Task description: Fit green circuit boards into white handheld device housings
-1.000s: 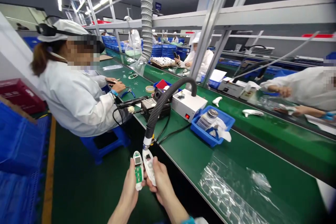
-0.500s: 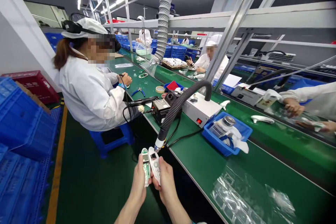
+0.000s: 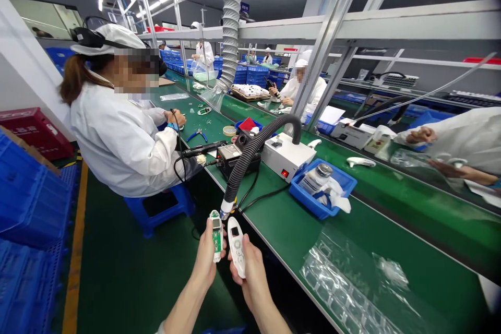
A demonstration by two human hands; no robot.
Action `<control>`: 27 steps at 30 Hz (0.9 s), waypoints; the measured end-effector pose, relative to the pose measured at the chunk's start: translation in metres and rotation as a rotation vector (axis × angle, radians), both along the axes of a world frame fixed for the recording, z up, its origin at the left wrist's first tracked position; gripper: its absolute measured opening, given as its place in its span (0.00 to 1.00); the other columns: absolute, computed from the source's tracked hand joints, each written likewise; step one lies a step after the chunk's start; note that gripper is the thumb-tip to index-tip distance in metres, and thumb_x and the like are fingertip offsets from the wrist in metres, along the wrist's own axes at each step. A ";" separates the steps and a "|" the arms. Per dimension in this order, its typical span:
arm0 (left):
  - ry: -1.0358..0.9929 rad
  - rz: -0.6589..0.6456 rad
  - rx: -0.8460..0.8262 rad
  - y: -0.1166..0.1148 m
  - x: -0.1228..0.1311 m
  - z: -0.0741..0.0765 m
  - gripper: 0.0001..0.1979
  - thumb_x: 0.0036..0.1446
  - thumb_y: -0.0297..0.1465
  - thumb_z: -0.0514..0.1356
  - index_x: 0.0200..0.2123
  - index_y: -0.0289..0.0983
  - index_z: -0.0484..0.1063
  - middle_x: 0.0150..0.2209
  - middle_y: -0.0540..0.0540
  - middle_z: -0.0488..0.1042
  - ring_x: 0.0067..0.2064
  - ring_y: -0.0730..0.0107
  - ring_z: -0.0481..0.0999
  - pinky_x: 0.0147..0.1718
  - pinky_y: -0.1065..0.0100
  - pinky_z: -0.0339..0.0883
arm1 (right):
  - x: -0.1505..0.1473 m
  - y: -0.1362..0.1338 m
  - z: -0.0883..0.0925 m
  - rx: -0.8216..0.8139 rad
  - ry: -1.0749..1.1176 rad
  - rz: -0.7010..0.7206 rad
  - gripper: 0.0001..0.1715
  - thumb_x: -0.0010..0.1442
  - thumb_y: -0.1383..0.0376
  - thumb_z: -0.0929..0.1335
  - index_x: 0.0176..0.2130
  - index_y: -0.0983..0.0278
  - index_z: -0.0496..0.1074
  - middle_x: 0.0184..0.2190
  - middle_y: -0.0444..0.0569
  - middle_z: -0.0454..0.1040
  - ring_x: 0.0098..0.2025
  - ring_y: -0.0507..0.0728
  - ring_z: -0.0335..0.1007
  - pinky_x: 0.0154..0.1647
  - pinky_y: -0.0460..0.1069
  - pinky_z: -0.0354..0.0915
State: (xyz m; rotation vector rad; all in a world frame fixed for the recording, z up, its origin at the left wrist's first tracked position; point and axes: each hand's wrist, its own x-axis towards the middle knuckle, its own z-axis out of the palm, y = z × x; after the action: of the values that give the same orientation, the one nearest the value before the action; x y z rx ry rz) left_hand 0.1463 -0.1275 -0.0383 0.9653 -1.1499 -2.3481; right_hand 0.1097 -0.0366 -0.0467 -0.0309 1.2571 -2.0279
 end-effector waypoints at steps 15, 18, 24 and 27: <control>-0.077 -0.130 0.241 0.052 0.041 0.027 0.24 0.54 0.46 0.57 0.48 0.34 0.68 0.33 0.49 0.69 0.27 0.76 0.68 0.27 0.70 0.69 | 0.035 0.103 0.021 -0.266 -0.288 0.050 0.26 0.51 0.51 0.73 0.35 0.73 0.78 0.33 0.56 0.77 0.29 0.53 0.73 0.31 0.45 0.67; -0.074 -0.171 0.247 0.057 0.039 0.040 0.24 0.53 0.44 0.59 0.48 0.35 0.69 0.33 0.49 0.69 0.29 0.75 0.69 0.31 0.69 0.71 | 0.035 0.108 0.024 -0.288 -0.268 0.037 0.25 0.52 0.51 0.73 0.36 0.73 0.78 0.33 0.56 0.77 0.31 0.53 0.73 0.32 0.45 0.68; -0.120 -0.135 0.220 0.068 0.038 0.057 0.20 0.54 0.39 0.60 0.46 0.32 0.70 0.33 0.46 0.72 0.33 0.71 0.73 0.36 0.70 0.72 | 0.035 0.114 0.025 -0.301 -0.248 0.031 0.26 0.53 0.50 0.72 0.39 0.71 0.78 0.34 0.56 0.77 0.31 0.53 0.73 0.33 0.46 0.68; -0.155 -0.103 0.219 0.074 0.039 0.060 0.20 0.52 0.36 0.63 0.47 0.33 0.69 0.39 0.42 0.75 0.42 0.64 0.76 0.44 0.67 0.72 | 0.035 0.116 0.022 -0.225 -0.168 0.012 0.28 0.52 0.50 0.72 0.43 0.69 0.76 0.37 0.56 0.76 0.34 0.56 0.74 0.36 0.48 0.68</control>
State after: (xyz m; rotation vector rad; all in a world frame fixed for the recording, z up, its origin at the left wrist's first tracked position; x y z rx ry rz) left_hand 0.1857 -0.0533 0.0219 1.2075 -1.0350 -2.5608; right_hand 0.1443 0.0797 -0.0243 0.0252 0.9196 -2.1051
